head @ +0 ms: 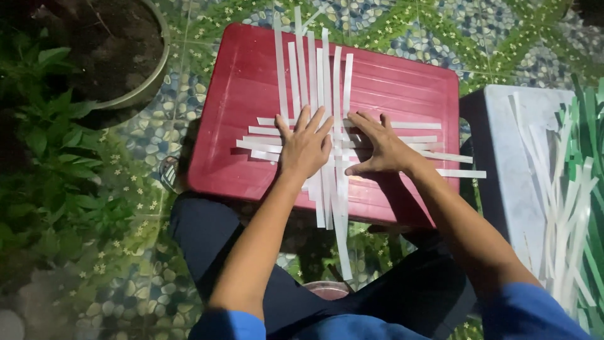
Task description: The person weaves white plastic strips by hand on a red tray, alternating strips over and under a base set to form a grid. The person repeatedly adjusts and tightens the woven structure while adding more strips.
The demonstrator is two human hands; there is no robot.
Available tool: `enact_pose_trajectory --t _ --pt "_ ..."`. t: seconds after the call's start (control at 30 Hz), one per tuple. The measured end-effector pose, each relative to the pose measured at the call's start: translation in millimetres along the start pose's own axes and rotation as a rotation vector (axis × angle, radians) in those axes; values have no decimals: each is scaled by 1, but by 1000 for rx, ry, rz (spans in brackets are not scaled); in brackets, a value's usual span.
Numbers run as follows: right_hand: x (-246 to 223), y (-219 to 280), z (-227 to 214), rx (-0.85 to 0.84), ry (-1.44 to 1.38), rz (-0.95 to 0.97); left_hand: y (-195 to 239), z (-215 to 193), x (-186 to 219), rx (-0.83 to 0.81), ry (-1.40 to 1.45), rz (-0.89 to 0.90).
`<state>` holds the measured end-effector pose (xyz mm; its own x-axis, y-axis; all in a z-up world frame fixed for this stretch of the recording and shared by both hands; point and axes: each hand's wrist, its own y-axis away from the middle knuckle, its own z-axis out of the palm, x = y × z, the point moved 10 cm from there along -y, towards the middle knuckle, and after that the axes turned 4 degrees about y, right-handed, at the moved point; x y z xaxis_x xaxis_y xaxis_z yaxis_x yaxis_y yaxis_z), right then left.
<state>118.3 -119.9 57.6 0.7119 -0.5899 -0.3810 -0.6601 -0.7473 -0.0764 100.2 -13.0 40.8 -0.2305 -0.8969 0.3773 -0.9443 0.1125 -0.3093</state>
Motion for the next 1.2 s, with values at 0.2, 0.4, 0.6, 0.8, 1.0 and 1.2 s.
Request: enact_pose_trajectory --t 0.2,0.4,0.6,0.8,1.0,1.2 --pt "1 -4 3 -68 -50 57 -1 1 0 -11 8 -6" --pt "-6 -14 2 -134 -58 46 -1 3 0 -60 -7 -26" --pt "-7 -22 5 -174 -33 35 -2 9 -8 -109 17 -84" --pt "-13 -21 0 -179 -27 1 -2 7 -4 -35 36 -36" --pt "-4 -30 4 -126 84 5 -2 4 -6 -2 26 -33" --pt "11 -40 21 -317 219 140 -4 1 -7 -27 40 -43"
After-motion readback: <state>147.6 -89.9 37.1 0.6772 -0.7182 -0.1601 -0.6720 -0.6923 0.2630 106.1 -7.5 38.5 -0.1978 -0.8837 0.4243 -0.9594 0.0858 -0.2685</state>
